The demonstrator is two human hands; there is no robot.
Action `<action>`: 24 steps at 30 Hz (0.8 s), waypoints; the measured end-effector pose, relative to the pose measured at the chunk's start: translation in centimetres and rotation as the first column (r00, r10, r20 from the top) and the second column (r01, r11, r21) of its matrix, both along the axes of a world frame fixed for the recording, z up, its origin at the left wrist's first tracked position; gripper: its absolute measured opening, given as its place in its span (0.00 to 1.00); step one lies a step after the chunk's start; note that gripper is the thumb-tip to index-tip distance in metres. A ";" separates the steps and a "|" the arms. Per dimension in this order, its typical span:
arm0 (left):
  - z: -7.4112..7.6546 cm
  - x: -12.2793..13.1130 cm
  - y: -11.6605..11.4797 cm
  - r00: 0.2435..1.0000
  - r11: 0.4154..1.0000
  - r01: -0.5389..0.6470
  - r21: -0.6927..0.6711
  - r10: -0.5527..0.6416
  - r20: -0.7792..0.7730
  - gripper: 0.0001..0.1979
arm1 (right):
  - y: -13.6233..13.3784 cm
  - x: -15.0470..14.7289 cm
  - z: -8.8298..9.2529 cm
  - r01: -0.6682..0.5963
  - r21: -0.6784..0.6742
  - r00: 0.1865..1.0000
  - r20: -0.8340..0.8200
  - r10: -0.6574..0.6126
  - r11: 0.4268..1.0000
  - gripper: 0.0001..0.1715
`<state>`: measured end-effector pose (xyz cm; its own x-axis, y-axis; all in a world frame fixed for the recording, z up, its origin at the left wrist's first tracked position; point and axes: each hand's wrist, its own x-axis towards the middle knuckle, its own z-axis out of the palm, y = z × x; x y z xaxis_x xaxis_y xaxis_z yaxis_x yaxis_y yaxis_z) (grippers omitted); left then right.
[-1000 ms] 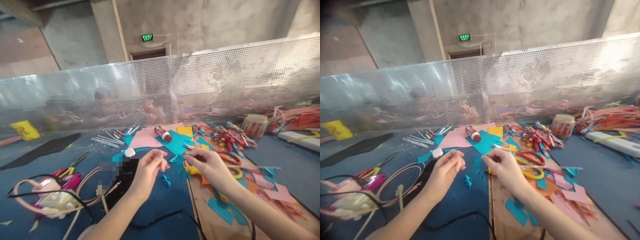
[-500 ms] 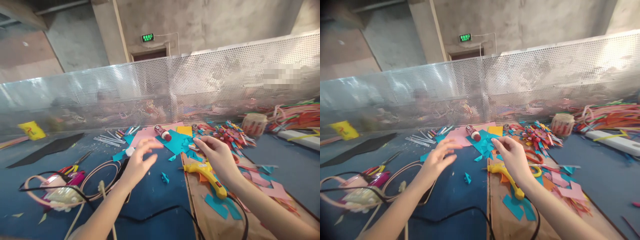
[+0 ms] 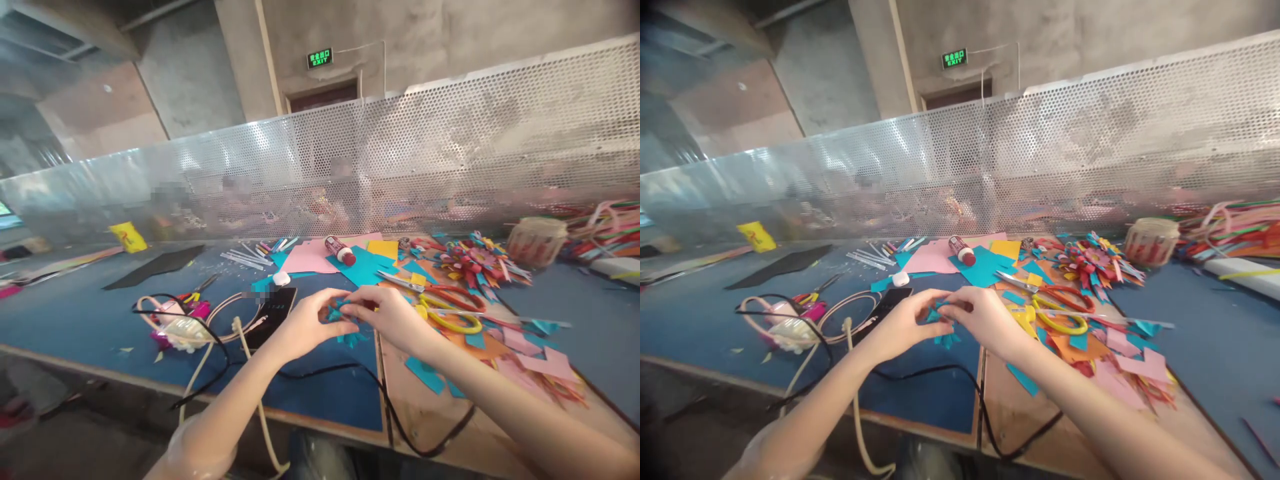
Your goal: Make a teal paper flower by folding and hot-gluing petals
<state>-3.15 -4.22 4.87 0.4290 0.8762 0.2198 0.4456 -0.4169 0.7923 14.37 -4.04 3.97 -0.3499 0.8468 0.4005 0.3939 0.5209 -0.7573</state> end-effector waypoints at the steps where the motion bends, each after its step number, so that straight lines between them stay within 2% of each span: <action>1: -0.3 0.3 0.0 1.000 1.000 -0.003 0.023 0.003 -0.004 0.20 | 0.0 -0.1 0.0 -0.028 0.004 1.000 0.002 0.028 1.000 0.13; 3: -0.6 0.6 0.4 0.999 0.999 -0.015 0.028 0.013 0.051 0.14 | 0.1 0.1 0.0 -0.039 0.007 0.999 0.022 0.039 0.999 0.18; 6: -0.8 -0.1 1.4 0.981 0.994 -0.090 -0.067 0.100 0.168 0.13 | 0.1 0.7 0.3 0.110 0.097 0.969 0.211 -0.128 0.989 0.22; 7: -0.8 -0.4 1.7 0.971 0.988 -0.140 -0.067 0.150 0.186 0.12 | 0.1 1.1 0.4 0.175 0.152 0.917 0.333 -0.218 0.973 0.20; 8: -0.8 -0.8 2.1 0.958 0.977 -0.205 -0.051 0.211 0.192 0.11 | -0.1 1.5 0.4 0.229 0.206 0.830 0.470 -0.301 0.951 0.19; 11: -1.3 -1.4 2.8 0.930 0.951 -0.302 -0.070 0.310 0.197 0.10 | -0.7 3.3 0.0 0.360 0.297 0.468 0.762 -0.447 0.884 0.20; 12: -1.6 -1.3 3.0 0.931 0.951 -0.294 -0.097 0.308 0.197 0.10 | -0.9 4.0 -0.3 0.402 0.302 0.391 0.797 -0.460 0.864 0.21; 14: -2.2 -0.9 3.6 0.936 0.957 -0.246 -0.155 0.276 0.217 0.11 | -1.2 5.5 -1.0 0.452 0.227 0.341 0.850 -0.402 0.863 0.21; 17: -2.6 0.4 4.7 0.930 0.966 -0.137 -0.220 0.202 0.307 0.11 | -1.0 7.3 -2.4 0.424 0.130 0.415 0.852 -0.320 0.896 0.24; 20: -2.2 1.6 5.9 0.928 0.983 -0.063 -0.171 0.121 0.352 0.11 | -0.6 8.4 -3.8 0.412 0.111 0.538 0.771 -0.340 0.904 0.25; 23: -1.4 2.2 6.9 0.917 0.992 0.013 -0.125 0.038 0.397 0.09 | -0.3 9.0 -4.6 0.439 0.085 0.672 0.630 -0.390 0.894 0.22; 24: -1.2 2.2 7.1 0.912 0.993 0.019 -0.114 0.029 0.409 0.09 | -0.3 9.2 -4.7 0.451 0.072 0.740 0.527 -0.418 0.889 0.22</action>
